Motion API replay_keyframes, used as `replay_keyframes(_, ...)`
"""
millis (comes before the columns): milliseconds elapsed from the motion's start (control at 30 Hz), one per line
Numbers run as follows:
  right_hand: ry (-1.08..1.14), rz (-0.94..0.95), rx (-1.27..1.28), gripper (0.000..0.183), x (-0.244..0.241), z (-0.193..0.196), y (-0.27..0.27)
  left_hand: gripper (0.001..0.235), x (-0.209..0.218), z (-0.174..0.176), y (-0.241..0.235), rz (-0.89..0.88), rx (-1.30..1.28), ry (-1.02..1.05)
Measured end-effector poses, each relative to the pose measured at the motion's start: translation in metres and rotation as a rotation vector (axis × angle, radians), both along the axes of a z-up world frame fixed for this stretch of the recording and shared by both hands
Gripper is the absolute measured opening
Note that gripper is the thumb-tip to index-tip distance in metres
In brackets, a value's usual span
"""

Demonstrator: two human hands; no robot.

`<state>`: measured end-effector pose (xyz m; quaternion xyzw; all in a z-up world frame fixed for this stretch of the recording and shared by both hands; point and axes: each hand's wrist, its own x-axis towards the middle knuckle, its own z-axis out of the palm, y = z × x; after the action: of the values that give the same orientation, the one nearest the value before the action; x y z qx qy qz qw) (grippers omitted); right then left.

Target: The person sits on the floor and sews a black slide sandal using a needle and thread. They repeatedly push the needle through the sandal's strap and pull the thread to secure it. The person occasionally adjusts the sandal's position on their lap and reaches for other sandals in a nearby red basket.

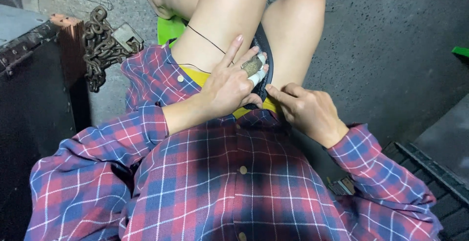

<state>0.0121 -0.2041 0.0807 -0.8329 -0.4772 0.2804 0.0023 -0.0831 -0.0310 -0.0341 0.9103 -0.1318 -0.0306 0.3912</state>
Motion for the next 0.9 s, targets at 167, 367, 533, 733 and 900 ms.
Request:
replay_keyframes(167,-0.108,-0.050,0.096,0.021,-0.017,-0.024,-0.012,0.073,0.004,0.000,-0.002,-0.023,0.045,0.009)
replay_keyframes(367,-0.136,-0.100,0.191,0.022,-0.036,-0.023,-0.014,0.081,-0.005,0.009,0.016,-0.043,0.055,-0.018)
replay_keyframes(533,-0.312,-0.021,0.239,0.026,-0.068,-0.020,-0.030,0.079,-0.024,0.021,0.020,-0.009,0.030,-0.063)
replay_keyframes(733,-0.483,0.000,0.367,0.031,-0.082,-0.015,-0.033,0.059,-0.019,0.029,0.015,-0.025,-0.003,-0.363)
replay_keyframes(900,-0.651,-0.066,0.372,0.023,-0.079,-0.039,-0.025,0.064,-0.007,0.004,0.014,0.009,0.028,-0.480)
